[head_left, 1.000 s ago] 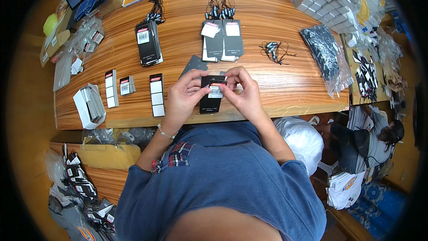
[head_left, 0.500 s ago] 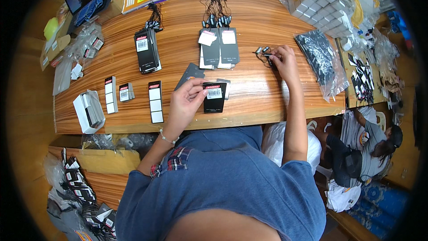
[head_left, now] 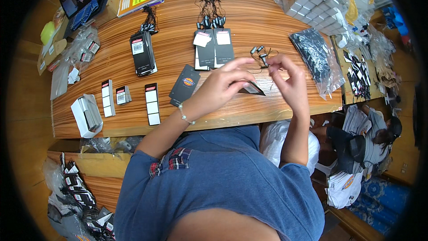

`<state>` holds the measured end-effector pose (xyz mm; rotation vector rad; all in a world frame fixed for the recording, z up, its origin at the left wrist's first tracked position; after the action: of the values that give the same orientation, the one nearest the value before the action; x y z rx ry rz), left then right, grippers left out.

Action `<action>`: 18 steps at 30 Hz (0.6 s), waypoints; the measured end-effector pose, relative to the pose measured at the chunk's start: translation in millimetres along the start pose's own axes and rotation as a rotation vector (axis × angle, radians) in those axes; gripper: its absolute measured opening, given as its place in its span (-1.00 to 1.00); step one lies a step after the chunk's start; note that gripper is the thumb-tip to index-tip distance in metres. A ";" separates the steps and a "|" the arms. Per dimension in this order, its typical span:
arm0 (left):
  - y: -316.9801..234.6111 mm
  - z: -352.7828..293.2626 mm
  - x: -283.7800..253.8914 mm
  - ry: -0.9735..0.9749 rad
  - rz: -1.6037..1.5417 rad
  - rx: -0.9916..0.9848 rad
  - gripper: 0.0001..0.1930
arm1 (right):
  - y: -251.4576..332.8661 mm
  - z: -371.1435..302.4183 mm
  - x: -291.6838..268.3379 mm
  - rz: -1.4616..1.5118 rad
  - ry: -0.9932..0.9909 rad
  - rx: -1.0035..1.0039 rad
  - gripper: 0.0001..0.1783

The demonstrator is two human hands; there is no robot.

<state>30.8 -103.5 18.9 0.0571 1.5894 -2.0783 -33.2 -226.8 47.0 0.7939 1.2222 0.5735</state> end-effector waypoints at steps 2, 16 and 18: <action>4.2 5.0 11.1 0.075 0.018 0.018 -0.86 | -0.4 -5.8 12.3 0.138 0.084 0.001 -0.85; 24.6 -22.7 37.7 0.233 -0.269 -0.201 -0.88 | -39.9 -30.4 26.0 1.650 0.049 -0.218 -0.59; 26.3 -26.4 38.8 0.233 -0.298 -0.239 -0.89 | -41.1 -32.4 20.3 1.681 -0.010 -0.284 -0.62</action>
<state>1.1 -98.6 -25.8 -0.0252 2.0883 -2.1438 -60.3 -229.3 -2.0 1.4612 0.1609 2.0049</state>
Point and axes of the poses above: each hand's wrist, its own z-axis towards the middle knuckle, its own x-axis out of the palm, y = z × x, the point moved 9 cm from there along z, towards the middle knuckle, and after that the axes turned 11 degrees about y, right-handed, at the moved point
